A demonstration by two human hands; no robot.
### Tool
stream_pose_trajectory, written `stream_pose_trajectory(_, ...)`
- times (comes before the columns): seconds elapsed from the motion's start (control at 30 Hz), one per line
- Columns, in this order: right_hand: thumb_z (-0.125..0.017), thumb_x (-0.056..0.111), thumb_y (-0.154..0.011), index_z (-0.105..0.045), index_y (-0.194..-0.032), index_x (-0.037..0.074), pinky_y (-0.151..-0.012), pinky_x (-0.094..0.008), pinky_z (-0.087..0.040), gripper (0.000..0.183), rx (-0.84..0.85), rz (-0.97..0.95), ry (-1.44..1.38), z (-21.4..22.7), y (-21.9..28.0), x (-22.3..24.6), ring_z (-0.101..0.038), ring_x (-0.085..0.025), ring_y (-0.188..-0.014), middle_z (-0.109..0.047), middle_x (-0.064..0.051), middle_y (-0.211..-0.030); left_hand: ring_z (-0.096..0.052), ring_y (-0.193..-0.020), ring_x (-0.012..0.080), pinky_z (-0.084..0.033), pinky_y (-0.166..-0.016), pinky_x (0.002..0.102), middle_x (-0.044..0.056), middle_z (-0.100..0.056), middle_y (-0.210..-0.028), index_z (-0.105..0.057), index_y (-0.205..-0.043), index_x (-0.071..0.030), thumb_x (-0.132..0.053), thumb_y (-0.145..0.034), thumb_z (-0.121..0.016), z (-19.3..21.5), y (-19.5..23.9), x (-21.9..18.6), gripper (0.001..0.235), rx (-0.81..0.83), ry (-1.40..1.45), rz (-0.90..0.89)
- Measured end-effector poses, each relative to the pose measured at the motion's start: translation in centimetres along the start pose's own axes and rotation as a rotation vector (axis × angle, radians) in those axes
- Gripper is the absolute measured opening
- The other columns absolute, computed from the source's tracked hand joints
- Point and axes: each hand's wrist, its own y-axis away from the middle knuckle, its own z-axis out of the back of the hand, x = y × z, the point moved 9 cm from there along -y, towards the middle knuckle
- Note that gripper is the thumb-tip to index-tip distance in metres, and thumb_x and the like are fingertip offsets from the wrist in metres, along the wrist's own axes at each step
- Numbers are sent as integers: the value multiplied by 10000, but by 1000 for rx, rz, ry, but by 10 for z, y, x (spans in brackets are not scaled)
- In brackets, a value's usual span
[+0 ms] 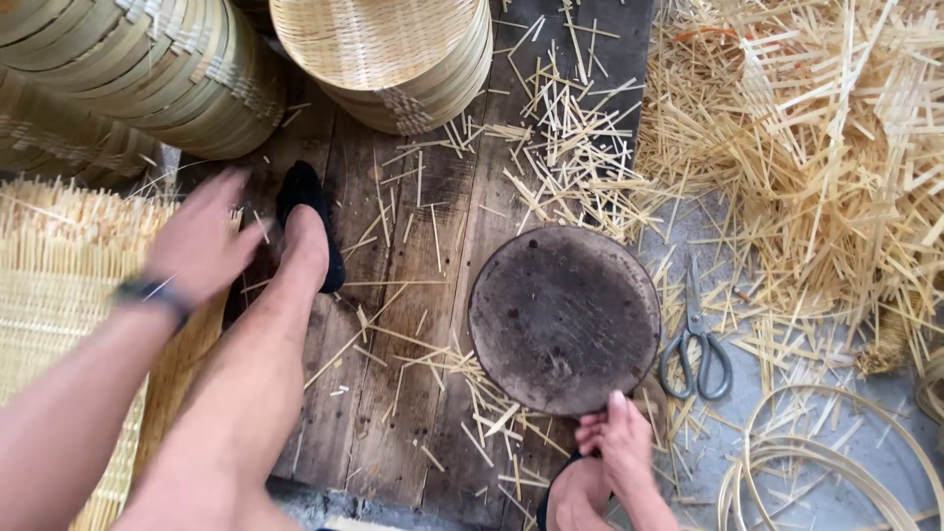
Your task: The person places a woven bamboo basket on a circular wooden block, trims the protruding bamboo strands with scissors, and stacks the finished basket. The person repeats this process with additional baskets, using a wooden block to hold the basket steady during trimming.
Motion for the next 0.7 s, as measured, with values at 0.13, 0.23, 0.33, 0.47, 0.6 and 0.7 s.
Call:
stream_pose_trajectory(0.13, -449, 373, -1027, -564, -1075, -62, -491, -360, -564, 452, 139, -65, 36, -40, -6, -14, -706, -266, -631, -700, -212, -867, -311, -1497, 454, -336, -1151, 528, 355, -355, -1545, -366, -1506, 3, -622, -781, -767, -42, 157, 111, 1038, 133, -55, 619)
stream_pose_trajectory(0.23, -493, 355, -1020, -650, -1159, -20, -521, -311, -548, 430, 357, -86, 256, -62, 9, -30, -689, -212, -642, -711, -169, -851, -424, -1392, 485, -454, -1067, 579, 348, -481, -1373, -469, -1469, -84, -558, -679, -844, -83, 258, 163, 995, 73, -157, 686)
stream_pose_trajectory(0.33, -537, 346, -1014, -705, -1223, 24, -572, -268, -555, 419, 406, 6, 416, -61, 9, -29, -675, -160, -672, -717, -122, -847, -509, -1284, 448, -493, -1028, 549, 278, -531, -1320, -508, -1492, -106, -533, -727, -814, -91, 290, 188, 927, -50, -114, 613)
stream_pose_trajectory(0.47, -546, 305, -1014, -685, -1182, -11, -603, -280, -553, 384, 335, 8, 245, -55, 21, -12, -676, -175, -699, -717, -114, -857, -638, -1253, 330, -541, -1043, 439, 98, -633, -1459, -592, -1461, -200, -596, -939, -681, -100, 316, 223, 661, 77, -58, 689)
stream_pose_trajectory(0.6, -516, 284, -989, -580, -1144, 27, -659, -327, -602, 307, 94, 11, 137, -65, 58, 54, -719, -182, -782, -724, -81, -927, -721, -1121, 451, -547, -982, 488, 267, -701, -1385, -648, -1448, -185, -489, -1053, -322, 27, 292, 124, 595, 169, 168, 1036)
stream_pose_trajectory(0.7, -509, 334, -1017, -579, -1119, 34, -620, -322, -588, 324, 121, 229, -23, -52, 15, 60, -701, -170, -745, -703, -83, -916, -661, -1186, 413, -503, -1016, 483, 235, -654, -1424, -619, -1460, -185, -508, -1030, -353, 146, 223, 30, 600, 137, 238, 980)
